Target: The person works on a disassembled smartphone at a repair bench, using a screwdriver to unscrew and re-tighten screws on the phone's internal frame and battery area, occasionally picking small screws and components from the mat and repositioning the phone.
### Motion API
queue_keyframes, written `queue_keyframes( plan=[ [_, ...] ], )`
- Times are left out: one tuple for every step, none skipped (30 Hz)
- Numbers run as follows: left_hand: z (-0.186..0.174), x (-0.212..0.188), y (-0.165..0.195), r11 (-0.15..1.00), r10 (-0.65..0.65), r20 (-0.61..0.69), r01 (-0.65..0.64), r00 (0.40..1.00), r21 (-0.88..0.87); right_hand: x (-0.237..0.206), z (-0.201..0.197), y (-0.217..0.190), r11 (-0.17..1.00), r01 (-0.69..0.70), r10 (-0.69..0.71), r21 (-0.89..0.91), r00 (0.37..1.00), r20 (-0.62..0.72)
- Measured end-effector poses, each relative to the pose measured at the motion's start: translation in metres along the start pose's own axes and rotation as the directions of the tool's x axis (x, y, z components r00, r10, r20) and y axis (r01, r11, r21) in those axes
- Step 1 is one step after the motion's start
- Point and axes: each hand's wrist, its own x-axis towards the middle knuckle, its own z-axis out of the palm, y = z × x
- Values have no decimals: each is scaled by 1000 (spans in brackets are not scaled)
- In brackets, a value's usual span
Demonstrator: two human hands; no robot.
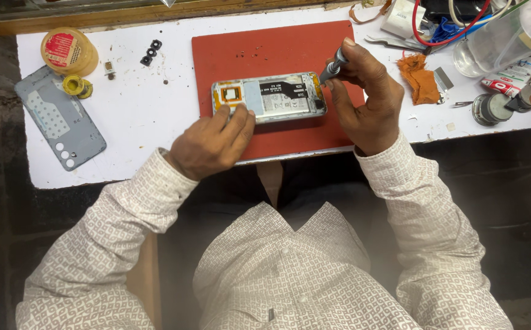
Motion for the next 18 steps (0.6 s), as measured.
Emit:
queue_keyframes(
  plan=[
    [-1, 1, 3, 1000, -5, 9, 5, 1000, -7, 0, -2, 0, 1000, -10, 10, -20, 1000, 6],
    [-3, 1, 5, 1000, -10, 17, 10, 1000, -14, 0, -4, 0, 999, -19, 20, -39, 1000, 12],
    [-4, 2, 8, 1000, -15, 26, 15, 1000, -21, 0, -6, 0, 998, -28, 29, -59, 999, 17],
    [-6, 1, 10, 998, -53, 45, 54, 998, -40, 1, -6, 1, 998, -36, 37, -47, 999, 14],
    [-9, 1, 12, 994, -91, 66, 95, 994, -59, 1, -6, 2, 998, -45, 46, -35, 999, 13],
    [-11, 0, 13, 988, -129, 87, 136, 988, -76, 1, -5, 4, 998, -53, 54, -23, 998, 12],
    [-12, 0, 15, 976, -173, 108, 185, 979, -114, 1, -3, 5, 999, -49, 49, 3, 999, 18],
    [-13, 0, 17, 960, -215, 130, 234, 968, -152, 0, -1, 7, 999, -46, 45, 28, 999, 24],
    [-13, 0, 18, 940, -257, 153, 283, 954, -190, 0, 0, 7, 998, -43, 41, 52, 999, 32],
    [-13, 0, 19, 935, -267, 152, 294, 952, -198, -1, 1, 7, 997, -51, 49, 53, 998, 30],
    [-13, 0, 20, 930, -277, 152, 304, 949, -205, -2, 1, 6, 997, -58, 57, 55, 998, 29],
    [-13, 1, 21, 924, -287, 151, 315, 946, -215, -2, 1, 6, 996, -67, 66, 56, 997, 30],
    [-12, 1, 22, 894, -321, 169, 357, 932, -271, -2, 1, 5, 996, -67, 66, 52, 997, 26],
    [-12, 1, 21, 859, -351, 188, 396, 917, -324, -1, 2, 4, 997, -66, 65, 49, 998, 21],
    [-11, 1, 20, 820, -380, 209, 432, 901, -375, -1, 1, 3, 997, -65, 64, 46, 998, 15],
    [-10, 1, 18, 796, -433, 203, 478, 878, -372, 1, 1, 2, 998, -37, 36, 41, 999, 32],
    [-8, 1, 14, 767, -485, 199, 523, 852, -371, 1, 0, 1, 999, -11, 9, 37, 999, 51],
    [-6, 1, 11, 736, -535, 195, 567, 822, -371, 2, -1, 0, 999, 14, -16, 32, 997, 71]
  ],
)
